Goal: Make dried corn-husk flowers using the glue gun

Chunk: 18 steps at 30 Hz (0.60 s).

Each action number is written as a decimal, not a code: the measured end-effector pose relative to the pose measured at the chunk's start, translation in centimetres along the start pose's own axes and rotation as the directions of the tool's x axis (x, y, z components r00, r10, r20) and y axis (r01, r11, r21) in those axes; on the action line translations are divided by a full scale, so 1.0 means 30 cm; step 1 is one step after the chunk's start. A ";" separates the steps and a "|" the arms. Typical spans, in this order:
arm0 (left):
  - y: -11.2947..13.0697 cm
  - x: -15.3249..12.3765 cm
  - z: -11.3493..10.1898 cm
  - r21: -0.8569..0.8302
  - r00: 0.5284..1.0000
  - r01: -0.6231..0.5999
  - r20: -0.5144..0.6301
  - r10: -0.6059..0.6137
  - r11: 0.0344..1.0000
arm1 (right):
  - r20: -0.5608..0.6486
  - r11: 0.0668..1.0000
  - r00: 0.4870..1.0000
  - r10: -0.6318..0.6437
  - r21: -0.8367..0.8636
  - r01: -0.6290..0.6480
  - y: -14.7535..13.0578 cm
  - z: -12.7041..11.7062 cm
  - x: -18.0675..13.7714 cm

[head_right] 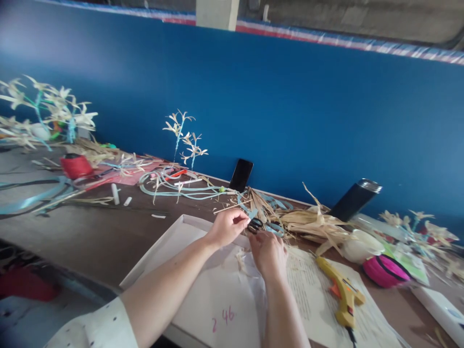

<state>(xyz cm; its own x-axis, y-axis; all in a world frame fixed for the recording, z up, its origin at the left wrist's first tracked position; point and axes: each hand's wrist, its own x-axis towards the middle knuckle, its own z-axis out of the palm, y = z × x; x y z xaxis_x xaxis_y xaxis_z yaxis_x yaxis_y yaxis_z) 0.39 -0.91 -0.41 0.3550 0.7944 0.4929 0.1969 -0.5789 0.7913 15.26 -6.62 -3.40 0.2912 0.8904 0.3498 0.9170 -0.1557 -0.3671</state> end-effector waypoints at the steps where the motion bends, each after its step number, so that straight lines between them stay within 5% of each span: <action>1: -0.001 0.000 0.001 -0.001 1.000 0.001 0.000 -0.001 1.000 | 0.004 0.999 1.000 -0.001 0.049 0.001 0.004 0.008 0.005; 6: -0.003 0.002 0.001 -0.048 0.999 0.043 -0.022 -0.045 0.998 | -0.030 0.966 0.999 0.034 0.259 -0.026 0.000 0.014 0.022; 13: -0.013 0.023 0.002 -0.382 0.939 0.337 0.065 -0.339 0.861 | -0.136 0.828 0.965 0.223 0.549 -0.114 -0.050 -0.047 0.015; 18: -0.033 0.026 0.028 -0.509 0.935 0.347 0.127 -0.330 0.788 | -0.093 0.730 0.967 0.235 0.674 -0.113 -0.061 -0.043 0.007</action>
<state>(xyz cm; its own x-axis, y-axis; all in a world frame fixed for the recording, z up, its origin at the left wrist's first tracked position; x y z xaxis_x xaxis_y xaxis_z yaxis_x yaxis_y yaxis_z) 1.23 0.14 -1.11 0.3830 0.9109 0.1536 -0.1870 -0.0864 0.9786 13.99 -6.69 -1.54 0.5229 0.7849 0.3323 0.4532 0.0742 -0.8883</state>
